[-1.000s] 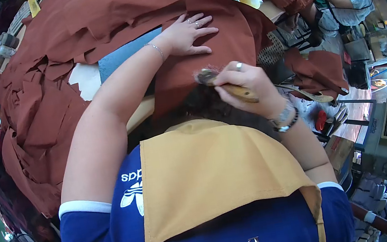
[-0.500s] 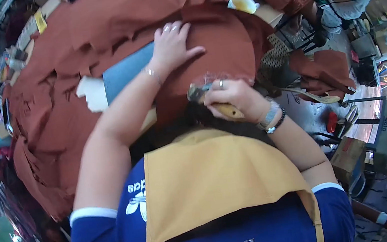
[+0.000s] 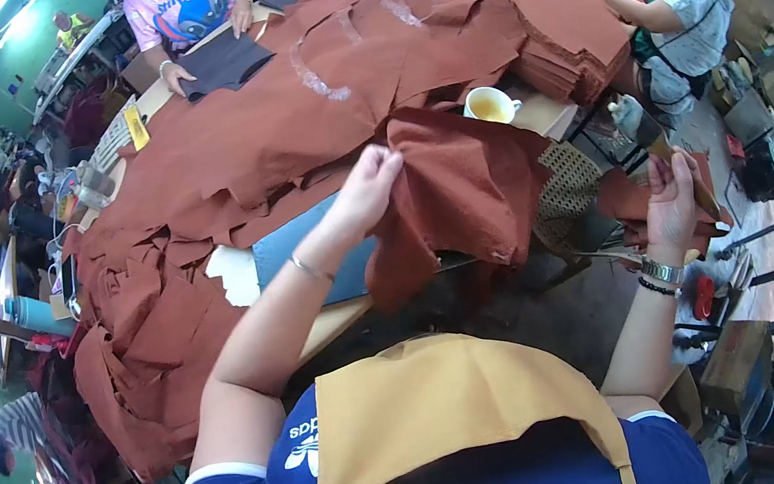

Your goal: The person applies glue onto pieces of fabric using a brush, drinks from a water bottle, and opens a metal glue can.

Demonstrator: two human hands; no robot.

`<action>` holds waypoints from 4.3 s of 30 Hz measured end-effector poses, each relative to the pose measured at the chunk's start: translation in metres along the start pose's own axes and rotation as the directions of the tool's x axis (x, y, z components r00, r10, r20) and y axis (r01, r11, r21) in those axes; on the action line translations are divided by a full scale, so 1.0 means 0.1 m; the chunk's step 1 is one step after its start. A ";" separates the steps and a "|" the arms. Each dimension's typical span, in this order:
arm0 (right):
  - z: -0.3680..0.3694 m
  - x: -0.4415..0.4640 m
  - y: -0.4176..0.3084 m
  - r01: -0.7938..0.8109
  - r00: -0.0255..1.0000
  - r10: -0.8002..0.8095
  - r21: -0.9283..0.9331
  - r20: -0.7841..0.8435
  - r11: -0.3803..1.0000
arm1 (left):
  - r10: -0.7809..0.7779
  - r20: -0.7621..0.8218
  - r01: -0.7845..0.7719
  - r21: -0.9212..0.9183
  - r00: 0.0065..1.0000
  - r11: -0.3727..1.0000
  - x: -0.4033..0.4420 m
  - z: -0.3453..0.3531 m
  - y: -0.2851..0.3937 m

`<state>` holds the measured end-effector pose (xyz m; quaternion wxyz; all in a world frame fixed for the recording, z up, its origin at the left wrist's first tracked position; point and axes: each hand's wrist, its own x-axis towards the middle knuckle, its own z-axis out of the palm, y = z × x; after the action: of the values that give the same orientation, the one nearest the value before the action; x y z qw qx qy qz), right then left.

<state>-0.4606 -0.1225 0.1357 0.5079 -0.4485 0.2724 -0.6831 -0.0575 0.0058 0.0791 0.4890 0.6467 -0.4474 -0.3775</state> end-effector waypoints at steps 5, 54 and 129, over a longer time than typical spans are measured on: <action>0.08 0.10 0.40 -0.096 0.995 0.080 -0.371 -0.060 0.924 | -0.172 -0.182 0.061 -0.496 0.968 0.866 0.47 -0.73 1.24; 2.18 -1.02 1.31 0.701 0.552 0.267 -0.613 0.790 0.365 | 0.211 -0.950 0.734 -0.028 -0.231 0.679 -3.09 -7.26 -1.74; 3.33 -1.25 -0.25 -0.713 -0.116 0.281 -0.277 0.953 0.644 | 0.595 -0.231 -0.370 0.598 0.770 0.711 -2.41 -0.95 1.37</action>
<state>-0.1659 0.0309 0.2643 0.8405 -0.5340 -0.0916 -0.0021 -0.0739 0.2460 0.2467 0.4605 0.6737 -0.5761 0.0460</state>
